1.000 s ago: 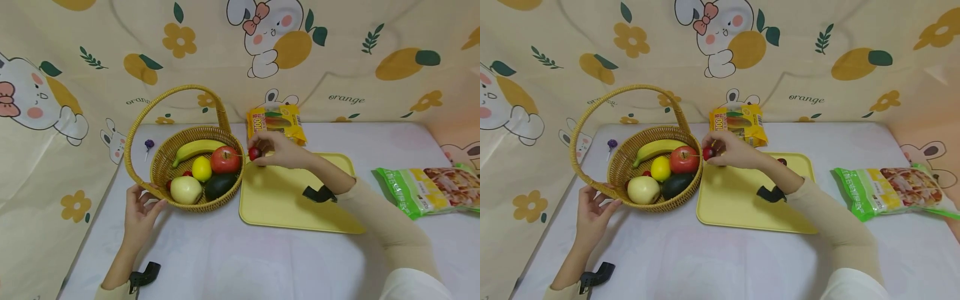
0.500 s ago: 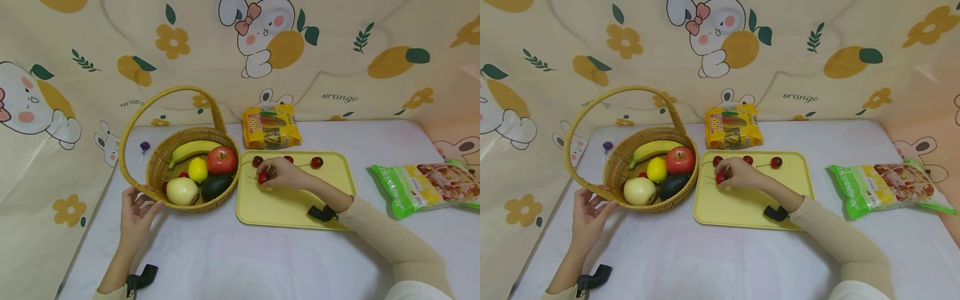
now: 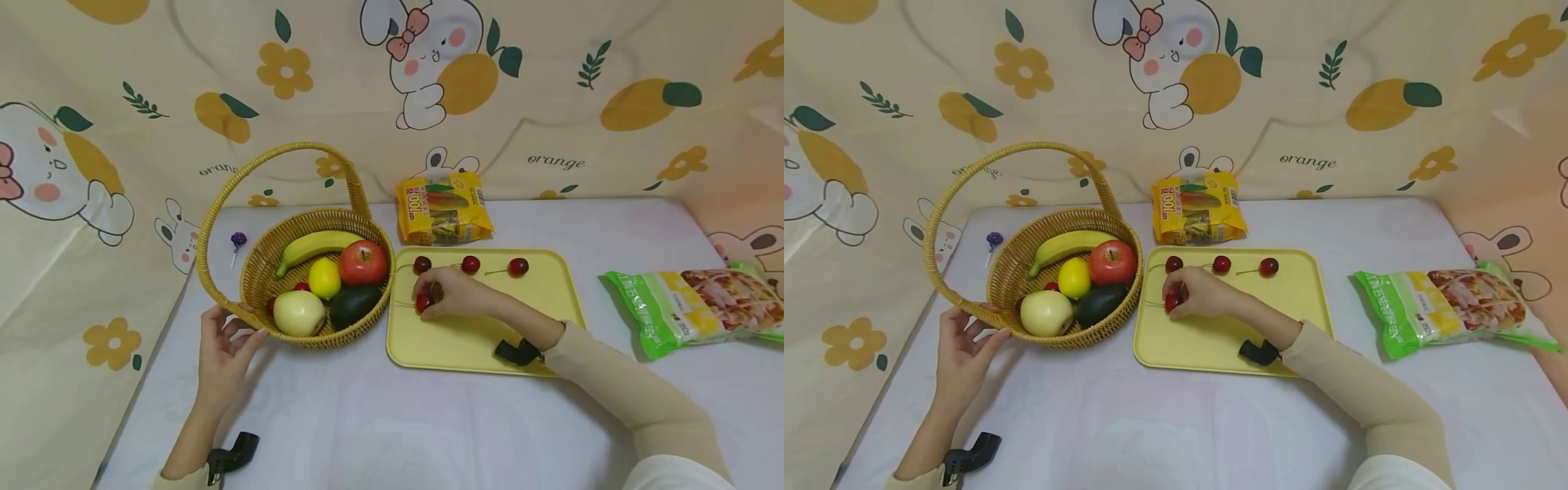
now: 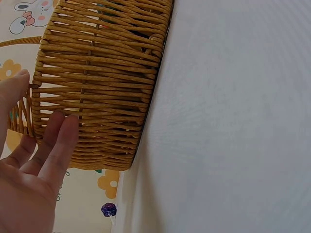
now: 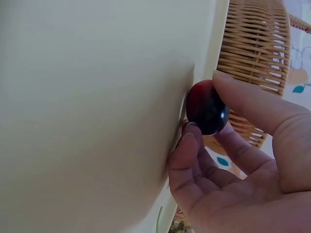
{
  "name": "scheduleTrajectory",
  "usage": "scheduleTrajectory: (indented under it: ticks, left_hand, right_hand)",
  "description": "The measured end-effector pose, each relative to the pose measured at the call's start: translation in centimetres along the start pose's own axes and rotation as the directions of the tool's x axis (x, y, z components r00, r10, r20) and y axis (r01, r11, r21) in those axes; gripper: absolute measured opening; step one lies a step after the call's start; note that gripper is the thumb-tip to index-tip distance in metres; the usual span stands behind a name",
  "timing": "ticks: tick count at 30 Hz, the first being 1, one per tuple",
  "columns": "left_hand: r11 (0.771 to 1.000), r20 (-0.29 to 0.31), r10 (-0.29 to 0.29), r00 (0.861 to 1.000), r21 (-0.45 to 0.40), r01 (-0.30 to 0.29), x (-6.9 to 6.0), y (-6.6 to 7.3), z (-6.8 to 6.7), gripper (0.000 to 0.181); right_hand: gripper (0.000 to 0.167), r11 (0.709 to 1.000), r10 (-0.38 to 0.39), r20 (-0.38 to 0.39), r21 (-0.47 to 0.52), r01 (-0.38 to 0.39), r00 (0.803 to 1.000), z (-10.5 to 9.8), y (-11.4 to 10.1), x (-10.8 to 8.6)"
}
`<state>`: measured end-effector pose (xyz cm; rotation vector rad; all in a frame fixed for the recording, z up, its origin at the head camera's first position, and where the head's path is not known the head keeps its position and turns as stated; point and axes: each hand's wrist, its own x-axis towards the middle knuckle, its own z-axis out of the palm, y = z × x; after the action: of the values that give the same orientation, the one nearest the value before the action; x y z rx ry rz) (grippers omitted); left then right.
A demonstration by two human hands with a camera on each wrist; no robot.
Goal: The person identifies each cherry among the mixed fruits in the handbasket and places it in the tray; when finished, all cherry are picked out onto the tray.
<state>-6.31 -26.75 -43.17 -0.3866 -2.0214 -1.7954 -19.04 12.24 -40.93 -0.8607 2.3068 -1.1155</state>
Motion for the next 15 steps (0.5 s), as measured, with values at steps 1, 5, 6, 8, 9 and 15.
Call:
scheduleTrajectory:
  ticks: [1,5,6,8,9,15]
  left_hand:
    - [1.0,-0.001,-0.004,1.0,0.008,0.004,0.0,0.0,0.0,0.06]
    - [1.0,0.0,-0.006,1.0,0.014,0.006,-0.1,0.1,0.0,0.06]
    - [1.0,0.0,-0.005,1.0,0.017,0.005,-0.1,0.1,0.0,0.06]
    - [1.0,0.001,-0.001,1.0,0.011,0.001,-0.1,0.0,0.0,0.06]
    - [1.0,0.002,0.003,1.0,0.004,-0.003,-0.1,-0.1,0.0,0.06]
    - [1.0,0.009,0.019,1.0,-0.013,-0.019,0.0,-0.2,0.0,0.06]
  right_hand:
    - [0.028,1.0,-0.005,0.001,-0.002,0.005,1.0,0.1,0.1,0.0]
    - [0.03,1.0,-0.02,0.005,-0.016,0.02,1.0,0.2,0.1,0.0]
    - [0.031,1.0,-0.021,0.007,-0.021,0.021,1.0,0.1,0.1,0.0]
    - [0.034,0.999,-0.019,0.013,-0.029,0.02,1.0,0.0,-0.1,-0.1]
    - [0.035,0.999,-0.016,0.017,-0.037,0.017,1.0,-0.1,-0.2,-0.1]
    - [0.037,0.985,-0.068,-0.007,-0.156,0.066,0.998,-1.8,-1.5,0.5]
